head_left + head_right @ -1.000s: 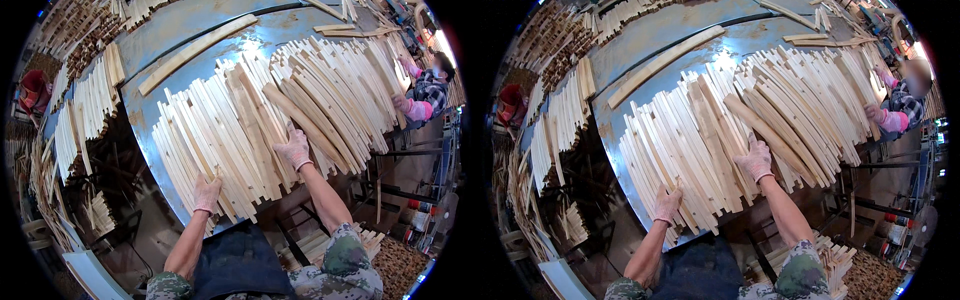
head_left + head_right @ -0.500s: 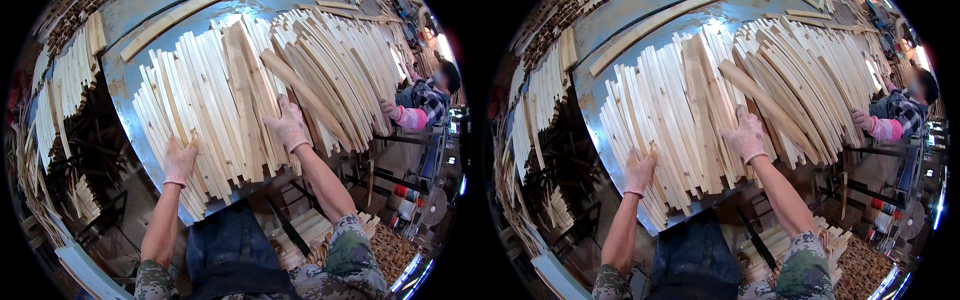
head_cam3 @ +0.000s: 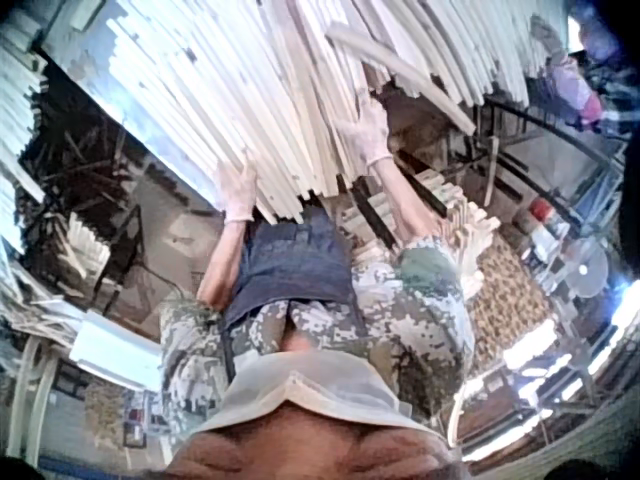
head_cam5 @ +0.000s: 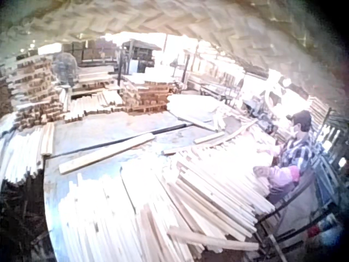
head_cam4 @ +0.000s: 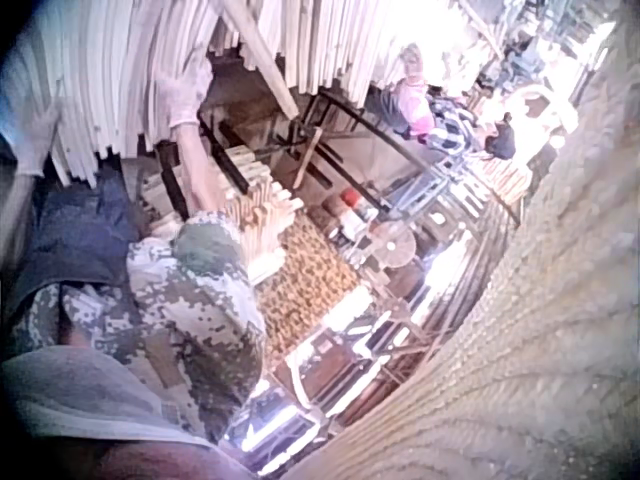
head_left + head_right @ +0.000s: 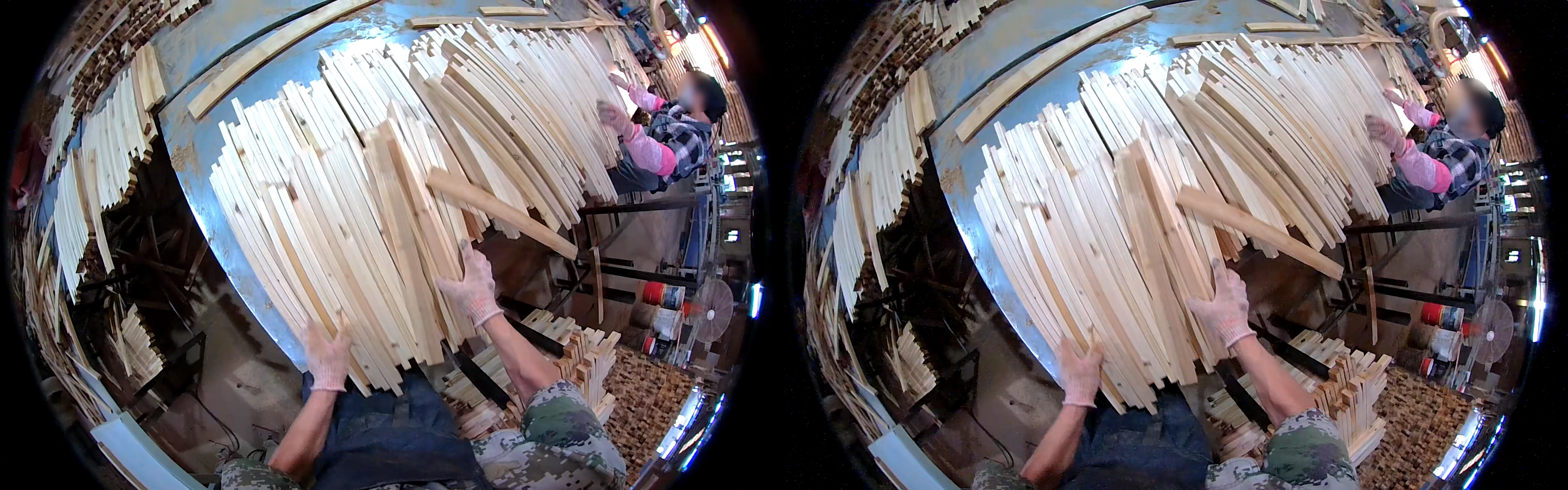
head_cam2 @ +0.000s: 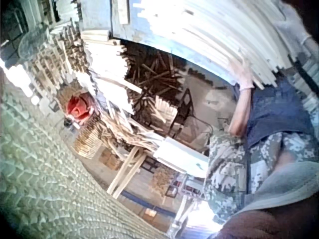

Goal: The person collects wooden planks from a workbench, organizes them into stacks, and places them onto a conveyor belt.

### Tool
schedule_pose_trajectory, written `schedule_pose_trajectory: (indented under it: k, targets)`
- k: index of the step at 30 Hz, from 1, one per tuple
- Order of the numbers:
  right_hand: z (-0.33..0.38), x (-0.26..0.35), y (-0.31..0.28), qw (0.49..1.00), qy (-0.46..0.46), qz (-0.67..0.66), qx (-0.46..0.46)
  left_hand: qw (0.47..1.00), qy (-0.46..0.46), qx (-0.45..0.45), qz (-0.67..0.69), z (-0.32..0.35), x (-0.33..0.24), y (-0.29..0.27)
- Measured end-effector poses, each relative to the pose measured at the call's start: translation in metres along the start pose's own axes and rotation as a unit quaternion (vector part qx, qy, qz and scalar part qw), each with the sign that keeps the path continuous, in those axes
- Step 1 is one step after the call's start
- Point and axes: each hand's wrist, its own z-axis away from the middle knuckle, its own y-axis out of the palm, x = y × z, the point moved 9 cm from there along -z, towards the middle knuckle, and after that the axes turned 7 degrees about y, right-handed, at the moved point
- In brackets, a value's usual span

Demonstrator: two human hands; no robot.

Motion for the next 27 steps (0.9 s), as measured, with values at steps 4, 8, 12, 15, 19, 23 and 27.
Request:
schedule_pose_trajectory:
  k: [4,8,12,15,19,23,27]
  targets:
    - [0.01,-0.01,0.001,0.999,0.021,0.002,0.027,0.999,-0.029,-0.016,-0.001,0.032,0.006,0.01]
    - [0.003,-0.013,0.0,0.999,0.022,-0.004,0.029,0.999,-0.032,-0.015,0.04,0.03,0.007,0.01]
    - [-0.011,-0.024,-0.005,0.998,-0.009,-0.058,0.003,0.998,-0.044,-0.003,0.053,0.029,0.015,0.016]
    - [-0.022,-0.031,-0.008,0.994,-0.016,-0.103,-0.01,0.996,-0.073,0.0,0.054,0.03,0.011,0.016]
    - [-0.051,-0.041,-0.007,0.998,-0.05,-0.025,0.014,0.992,-0.104,0.023,0.063,0.027,0.001,0.013]
    - [-0.113,-0.061,0.016,0.979,-0.104,0.115,0.131,0.994,-0.098,0.009,0.039,0.023,-0.007,0.01]
    - [-0.122,-0.038,0.005,0.749,0.197,-0.62,0.125,0.99,-0.138,0.011,0.038,0.037,0.013,0.021]
